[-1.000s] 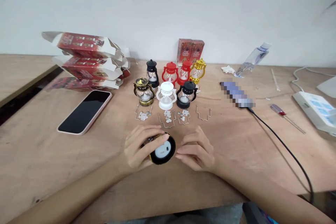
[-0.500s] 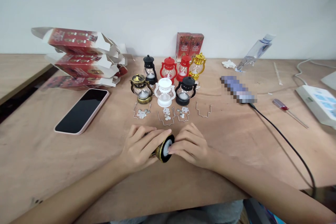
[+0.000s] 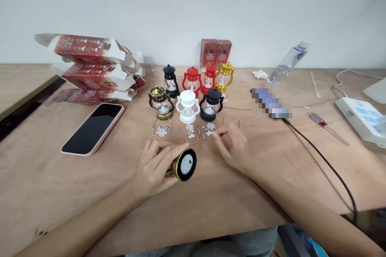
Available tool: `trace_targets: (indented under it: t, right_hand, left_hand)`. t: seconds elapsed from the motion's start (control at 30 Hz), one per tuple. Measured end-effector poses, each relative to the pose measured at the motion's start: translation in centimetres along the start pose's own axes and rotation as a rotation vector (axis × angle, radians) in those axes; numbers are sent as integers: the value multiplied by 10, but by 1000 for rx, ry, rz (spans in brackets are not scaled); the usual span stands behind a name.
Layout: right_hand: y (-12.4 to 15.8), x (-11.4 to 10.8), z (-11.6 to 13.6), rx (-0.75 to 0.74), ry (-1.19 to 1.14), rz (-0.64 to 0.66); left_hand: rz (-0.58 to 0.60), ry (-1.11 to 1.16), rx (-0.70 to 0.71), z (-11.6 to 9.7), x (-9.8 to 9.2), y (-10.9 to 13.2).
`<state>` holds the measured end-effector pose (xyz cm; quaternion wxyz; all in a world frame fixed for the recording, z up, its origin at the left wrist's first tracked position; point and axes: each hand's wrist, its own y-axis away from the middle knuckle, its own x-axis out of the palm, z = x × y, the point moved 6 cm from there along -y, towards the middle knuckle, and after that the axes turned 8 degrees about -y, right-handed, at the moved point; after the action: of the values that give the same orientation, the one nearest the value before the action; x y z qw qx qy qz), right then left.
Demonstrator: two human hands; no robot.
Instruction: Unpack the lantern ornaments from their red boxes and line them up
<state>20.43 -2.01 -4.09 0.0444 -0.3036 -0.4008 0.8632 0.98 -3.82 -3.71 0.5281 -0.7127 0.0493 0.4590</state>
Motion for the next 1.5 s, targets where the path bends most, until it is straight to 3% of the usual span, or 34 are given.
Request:
trace_targets:
  t: [0.23,0.43,0.57,0.7,0.97,1.13,1.3,1.4,1.5]
  right_hand:
    - [-2,-25,-90,610,159,69]
    - [2,-34,-114,723,186,118]
    - [2,-28,-116,710,34,151]
    - [1,-17,-108,583,-41,264]
    - [-7,-20,-86,364,114,157]
    - [-7,-16,-30,171,-13,11]
    - [6,9,36,-98,-210,69]
    - [13,19,51,-152,-248,85]
    - [16,20,50,-140,-243,64]
  left_hand:
    - [1,-10,-8,0,1,-1]
    - [-12,-2,-18,0,0,-1]
    - [-7,7,-11,0,-1,-1]
    - [14,17,-9,1,0,-1]
    - [6,22,4,0,1,-1]
    - [18,27,12,-1,1,0]
    - [39,15,50,-2,4,1]
    - [36,18,70,-4,5,1]
    - [28,3,93,-7,5,-1]
